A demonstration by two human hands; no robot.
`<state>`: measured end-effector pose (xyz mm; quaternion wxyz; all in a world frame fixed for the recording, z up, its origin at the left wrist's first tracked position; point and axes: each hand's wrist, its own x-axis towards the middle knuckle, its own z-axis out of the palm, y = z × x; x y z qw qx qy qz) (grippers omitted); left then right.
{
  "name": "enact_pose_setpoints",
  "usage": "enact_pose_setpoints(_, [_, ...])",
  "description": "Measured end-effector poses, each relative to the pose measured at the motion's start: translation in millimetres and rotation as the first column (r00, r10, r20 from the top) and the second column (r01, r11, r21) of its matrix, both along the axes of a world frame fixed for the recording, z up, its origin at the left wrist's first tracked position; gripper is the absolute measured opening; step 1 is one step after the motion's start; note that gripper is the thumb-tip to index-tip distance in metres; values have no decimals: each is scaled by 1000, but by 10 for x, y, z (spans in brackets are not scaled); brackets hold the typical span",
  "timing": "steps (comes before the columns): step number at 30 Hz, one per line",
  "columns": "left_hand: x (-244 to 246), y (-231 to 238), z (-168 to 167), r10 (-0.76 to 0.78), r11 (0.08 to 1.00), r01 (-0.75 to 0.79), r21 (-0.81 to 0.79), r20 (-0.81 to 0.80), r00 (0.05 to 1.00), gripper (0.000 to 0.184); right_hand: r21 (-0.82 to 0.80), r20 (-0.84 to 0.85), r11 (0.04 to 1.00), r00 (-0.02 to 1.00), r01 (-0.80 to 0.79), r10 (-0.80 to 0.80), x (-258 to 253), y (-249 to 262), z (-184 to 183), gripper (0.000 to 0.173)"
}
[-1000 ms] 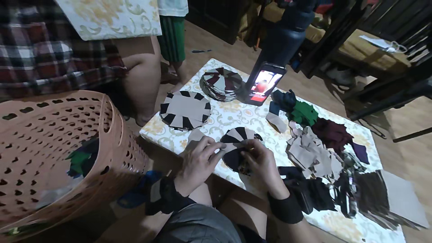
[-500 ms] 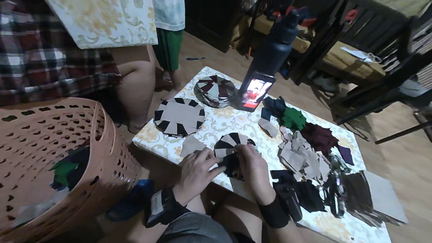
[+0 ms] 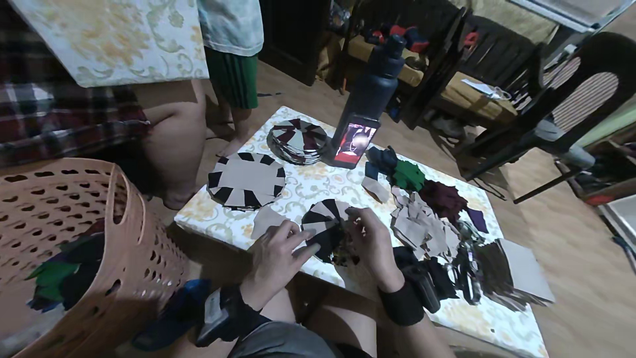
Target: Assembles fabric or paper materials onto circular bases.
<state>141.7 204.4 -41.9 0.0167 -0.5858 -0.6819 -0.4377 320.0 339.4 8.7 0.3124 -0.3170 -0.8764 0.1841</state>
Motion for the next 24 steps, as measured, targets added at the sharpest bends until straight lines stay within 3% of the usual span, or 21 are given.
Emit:
enact_pose_setpoints(2, [-46,-16,58,-20,997,5,83,181,983,38,77,-49,996,997,-48,52,-13,56,47,25])
enact_pose_setpoints(4, [-122,-47,122,-106,983,31,179,424,899,38,166,32,968,982,-189,186,-36,110,45,39])
enact_pose_setpoints(5, [-157,-79,171,-147,978,34,206,563,813,38,195,110,942,960,-273,256,-54,139,11,48])
enact_pose_setpoints(7, [-220,-128,272,-220,966,6,259,805,551,35,170,308,900,889,-402,339,-103,160,-86,71])
enact_pose_setpoints(9, [-281,-168,366,-247,963,-25,269,915,318,29,59,466,899,809,-433,359,-163,113,-178,84])
enact_pose_setpoints(12, [-333,-205,431,-263,959,-76,274,956,132,35,13,506,954,825,-298,251,-298,-40,-303,87])
enact_pose_setpoints(18, [-221,-157,442,-276,953,-122,277,961,24,38,43,436,992,891,122,-128,-647,-289,-400,85])
enact_pose_setpoints(24, [-148,-145,529,-288,957,-40,287,920,-265,37,-4,428,980,886,199,-178,-659,-301,-322,83])
